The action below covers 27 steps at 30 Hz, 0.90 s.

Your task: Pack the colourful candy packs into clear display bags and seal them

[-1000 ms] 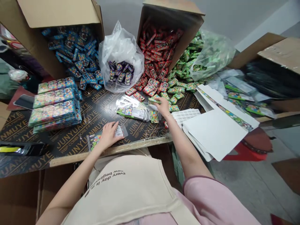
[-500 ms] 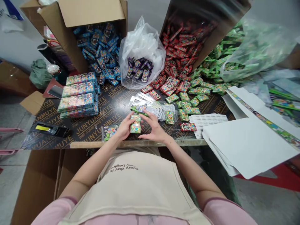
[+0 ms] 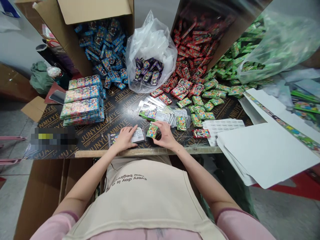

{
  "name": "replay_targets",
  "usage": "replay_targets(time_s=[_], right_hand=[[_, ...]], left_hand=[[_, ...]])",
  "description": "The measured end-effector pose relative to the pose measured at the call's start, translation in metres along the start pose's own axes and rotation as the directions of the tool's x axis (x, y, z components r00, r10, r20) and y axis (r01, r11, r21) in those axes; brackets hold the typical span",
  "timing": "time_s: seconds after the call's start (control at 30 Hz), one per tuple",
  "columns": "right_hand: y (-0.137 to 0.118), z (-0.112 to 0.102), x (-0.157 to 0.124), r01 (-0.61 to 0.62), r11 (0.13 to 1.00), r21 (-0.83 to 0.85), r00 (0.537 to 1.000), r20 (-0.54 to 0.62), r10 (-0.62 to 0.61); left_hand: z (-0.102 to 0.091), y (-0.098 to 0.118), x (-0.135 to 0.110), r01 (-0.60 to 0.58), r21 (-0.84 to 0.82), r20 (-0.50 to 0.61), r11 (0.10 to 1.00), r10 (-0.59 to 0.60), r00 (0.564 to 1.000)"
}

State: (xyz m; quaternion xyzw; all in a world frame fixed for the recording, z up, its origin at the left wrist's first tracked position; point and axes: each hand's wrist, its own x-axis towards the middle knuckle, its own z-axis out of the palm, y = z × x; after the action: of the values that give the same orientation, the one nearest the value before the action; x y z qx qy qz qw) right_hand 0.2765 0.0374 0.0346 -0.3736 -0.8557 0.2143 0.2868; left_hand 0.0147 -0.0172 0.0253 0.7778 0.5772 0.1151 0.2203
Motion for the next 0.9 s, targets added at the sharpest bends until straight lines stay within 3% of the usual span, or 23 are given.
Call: replay_targets(time_s=[0.1, 0.23, 0.37, 0.43, 0.53, 0.63, 0.7, 0.77, 0.83, 0.9], right_hand=[[0.003, 0.007, -0.003, -0.008, 1.000, 0.004, 0.998, 0.062, 0.008], [0.001, 0.010, -0.007, -0.010, 0.982, 0.191, 0.991, 0.135, -0.017], [0.000, 0.008, -0.006, -0.019, 0.909, 0.417, 0.976, 0.205, -0.073], [-0.001, 0.007, -0.002, -0.048, 0.874, 0.483, 0.976, 0.210, -0.063], [-0.006, 0.011, 0.007, -0.170, 0.806, 0.567, 0.985, 0.101, 0.137], [-0.020, 0.025, 0.026, -0.263, 0.632, 0.729, 0.906, -0.038, 0.421], [-0.032, 0.035, 0.044, -0.270, 0.508, 0.818, 0.822, -0.079, 0.564], [-0.042, 0.040, 0.063, -0.248, 0.432, 0.867, 0.722, -0.132, 0.679], [-0.049, 0.038, 0.080, -0.226, 0.375, 0.899, 0.639, -0.154, 0.754], [-0.052, 0.032, 0.090, -0.232, 0.299, 0.926, 0.625, -0.094, 0.775]], left_hand=[[0.003, -0.001, -0.003, -0.054, 0.003, -0.026, 0.999, 0.054, 0.998], [-0.003, 0.002, -0.006, -0.090, -0.076, -0.066, 0.993, 0.085, 0.994], [-0.016, 0.006, -0.005, -0.166, -0.167, 0.042, 0.972, 0.175, 0.984], [-0.022, 0.009, -0.001, -0.174, -0.187, 0.045, 0.967, 0.185, 0.982], [-0.026, 0.014, 0.010, -0.082, -0.209, -0.155, 0.974, 0.050, 0.987], [-0.021, 0.023, 0.029, 0.030, -0.363, -0.386, 0.931, -0.180, 0.905], [-0.012, 0.032, 0.043, 0.035, -0.553, -0.457, 0.833, -0.338, 0.822], [-0.002, 0.043, 0.056, -0.031, -0.742, -0.463, 0.669, -0.478, 0.746], [0.007, 0.055, 0.064, -0.140, -0.882, -0.418, 0.451, -0.609, 0.674], [0.011, 0.066, 0.067, -0.234, -0.954, -0.296, 0.188, -0.722, 0.626]])
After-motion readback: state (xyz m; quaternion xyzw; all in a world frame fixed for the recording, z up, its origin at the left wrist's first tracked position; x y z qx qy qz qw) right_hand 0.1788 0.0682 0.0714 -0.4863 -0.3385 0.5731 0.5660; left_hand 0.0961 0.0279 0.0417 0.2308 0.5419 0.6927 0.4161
